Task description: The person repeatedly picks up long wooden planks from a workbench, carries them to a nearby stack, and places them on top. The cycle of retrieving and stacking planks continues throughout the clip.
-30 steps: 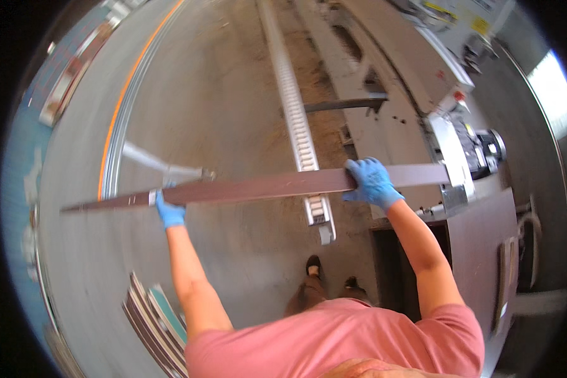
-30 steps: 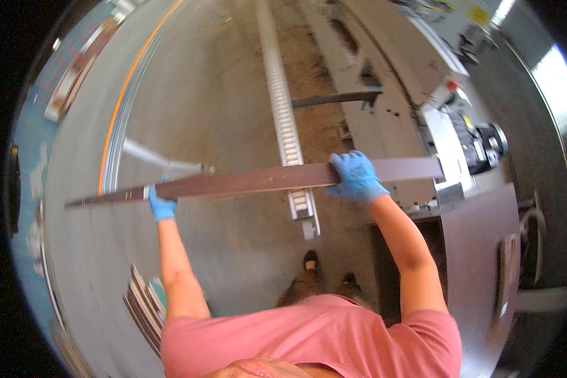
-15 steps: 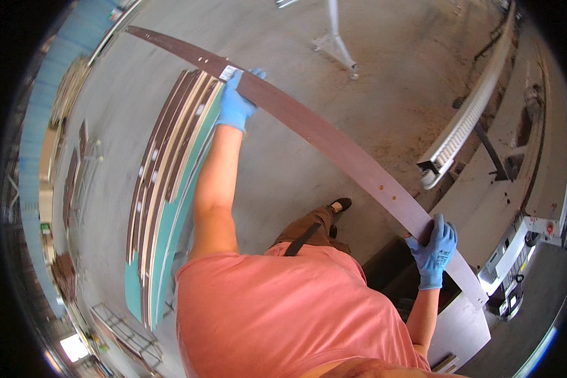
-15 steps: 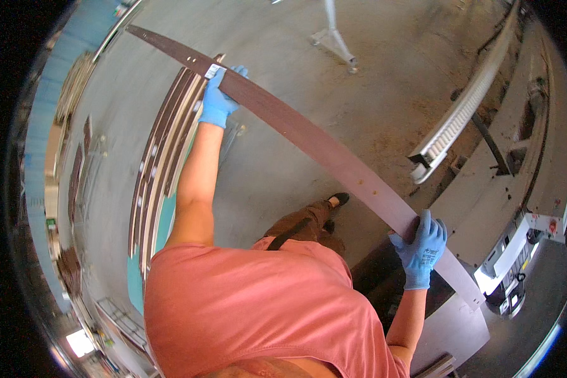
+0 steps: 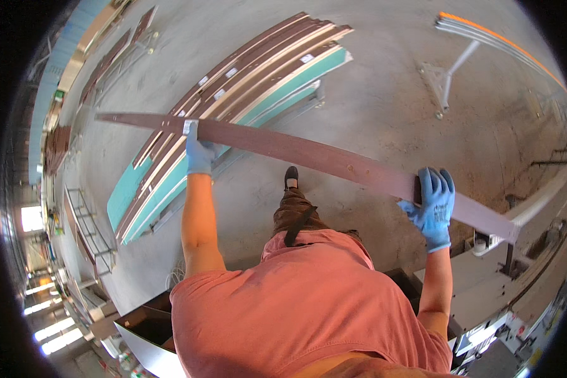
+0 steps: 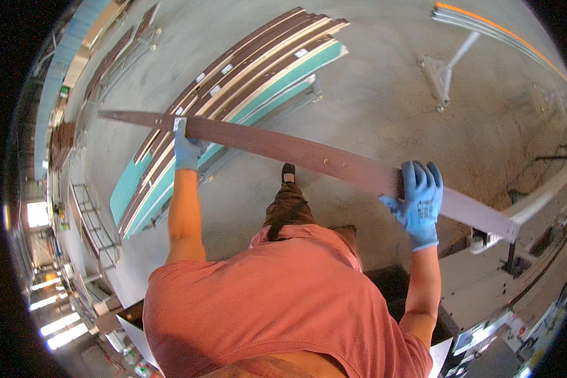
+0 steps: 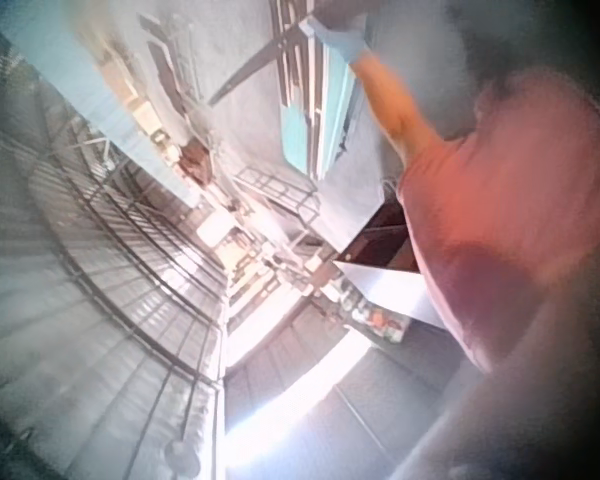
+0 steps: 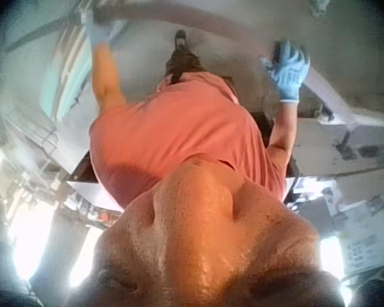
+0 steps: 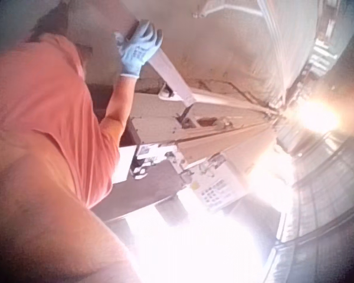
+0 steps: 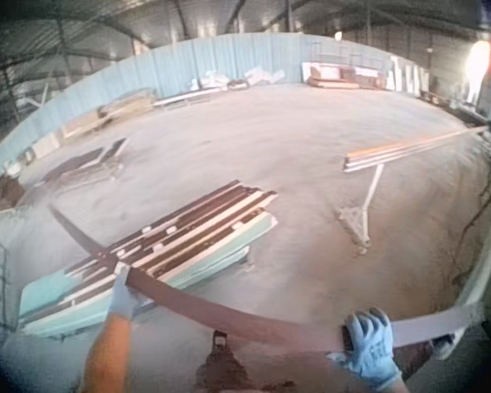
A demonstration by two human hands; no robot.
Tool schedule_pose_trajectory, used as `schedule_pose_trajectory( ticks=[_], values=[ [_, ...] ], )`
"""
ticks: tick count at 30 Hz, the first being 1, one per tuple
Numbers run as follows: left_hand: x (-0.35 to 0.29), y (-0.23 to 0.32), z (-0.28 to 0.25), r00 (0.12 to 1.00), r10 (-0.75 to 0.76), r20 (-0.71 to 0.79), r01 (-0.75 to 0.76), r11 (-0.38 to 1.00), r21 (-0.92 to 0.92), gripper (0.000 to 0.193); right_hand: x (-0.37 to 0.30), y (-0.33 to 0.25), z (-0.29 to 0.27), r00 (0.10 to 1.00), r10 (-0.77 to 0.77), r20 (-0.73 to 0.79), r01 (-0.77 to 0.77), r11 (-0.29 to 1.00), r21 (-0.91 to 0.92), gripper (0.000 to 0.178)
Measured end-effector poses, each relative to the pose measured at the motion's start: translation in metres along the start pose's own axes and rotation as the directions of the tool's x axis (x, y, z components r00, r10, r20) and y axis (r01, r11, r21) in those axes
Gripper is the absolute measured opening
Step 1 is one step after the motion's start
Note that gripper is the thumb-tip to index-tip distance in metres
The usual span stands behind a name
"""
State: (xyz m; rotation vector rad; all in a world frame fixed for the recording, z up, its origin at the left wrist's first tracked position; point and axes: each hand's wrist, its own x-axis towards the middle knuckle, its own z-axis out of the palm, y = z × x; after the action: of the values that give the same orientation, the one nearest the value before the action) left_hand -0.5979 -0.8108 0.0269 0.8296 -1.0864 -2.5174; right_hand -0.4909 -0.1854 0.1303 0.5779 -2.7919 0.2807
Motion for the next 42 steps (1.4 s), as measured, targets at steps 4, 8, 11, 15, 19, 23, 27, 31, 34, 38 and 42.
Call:
schedule_pose_trajectory(
  ticks=[4, 8, 11, 15, 19, 23, 27, 31, 34, 38, 42],
  values=[
    [0.039, 0.035, -0.110, 0.985, -0.005, -0.173, 0.003, 1.000, -0.012, 0.043, 0.135, -0.022, 0.095, 0.983, -0.184, 0.003, 0.184, 0.982, 0.031, 0.077],
    [0.101, 0.045, -0.199, 0.991, -0.063, -0.116, 0.033, 0.969, -0.244, 0.031, 0.278, -0.046, 0.213, 0.951, -0.284, 0.121, 0.276, 0.958, 0.076, 0.076],
    [0.135, 0.042, -0.214, 0.974, -0.124, -0.188, 0.057, 0.944, -0.325, 0.032, 0.375, -0.069, 0.283, 0.912, -0.306, 0.273, 0.316, 0.949, 0.009, 0.079],
    [0.181, 0.037, -0.247, 0.958, -0.191, -0.212, 0.115, 0.938, -0.328, 0.035, 0.485, -0.098, 0.355, 0.853, -0.395, 0.341, 0.407, 0.913, 0.040, 0.085],
    [0.233, 0.021, -0.251, 0.932, -0.239, -0.271, 0.136, 0.927, -0.350, 0.038, 0.567, -0.104, 0.422, 0.813, -0.415, 0.409, 0.422, 0.903, 0.077, 0.086],
    [0.273, -0.001, -0.263, 0.901, -0.291, -0.321, 0.164, 0.914, -0.370, 0.039, 0.607, -0.099, 0.493, 0.756, -0.425, 0.497, 0.437, 0.894, 0.098, 0.087],
    [0.312, -0.026, -0.281, 0.910, -0.234, -0.341, 0.141, 0.951, -0.275, 0.028, 0.629, -0.101, 0.558, 0.725, -0.481, 0.493, 0.468, 0.869, 0.161, 0.085],
    [0.341, -0.044, -0.322, 0.851, -0.223, -0.476, 0.057, 0.940, -0.337, 0.018, 0.631, -0.106, 0.615, 0.692, -0.455, 0.561, 0.351, 0.891, 0.289, 0.086],
    [0.350, -0.047, -0.332, 0.854, -0.221, -0.471, 0.047, 0.934, -0.353, 0.023, 0.630, -0.103, 0.645, 0.665, -0.502, 0.553, 0.478, 0.855, 0.201, 0.094],
    [0.370, -0.052, -0.308, 0.751, -0.297, -0.589, 0.014, 0.900, -0.436, 0.029, 0.641, -0.103, 0.659, 0.683, -0.510, 0.523, 0.506, 0.846, 0.165, 0.091],
    [0.380, -0.046, -0.304, 0.655, -0.351, -0.669, 0.109, 0.920, -0.377, 0.029, 0.654, -0.117, 0.656, 0.647, -0.439, 0.623, 0.478, 0.870, 0.117, 0.093]
  ],
)
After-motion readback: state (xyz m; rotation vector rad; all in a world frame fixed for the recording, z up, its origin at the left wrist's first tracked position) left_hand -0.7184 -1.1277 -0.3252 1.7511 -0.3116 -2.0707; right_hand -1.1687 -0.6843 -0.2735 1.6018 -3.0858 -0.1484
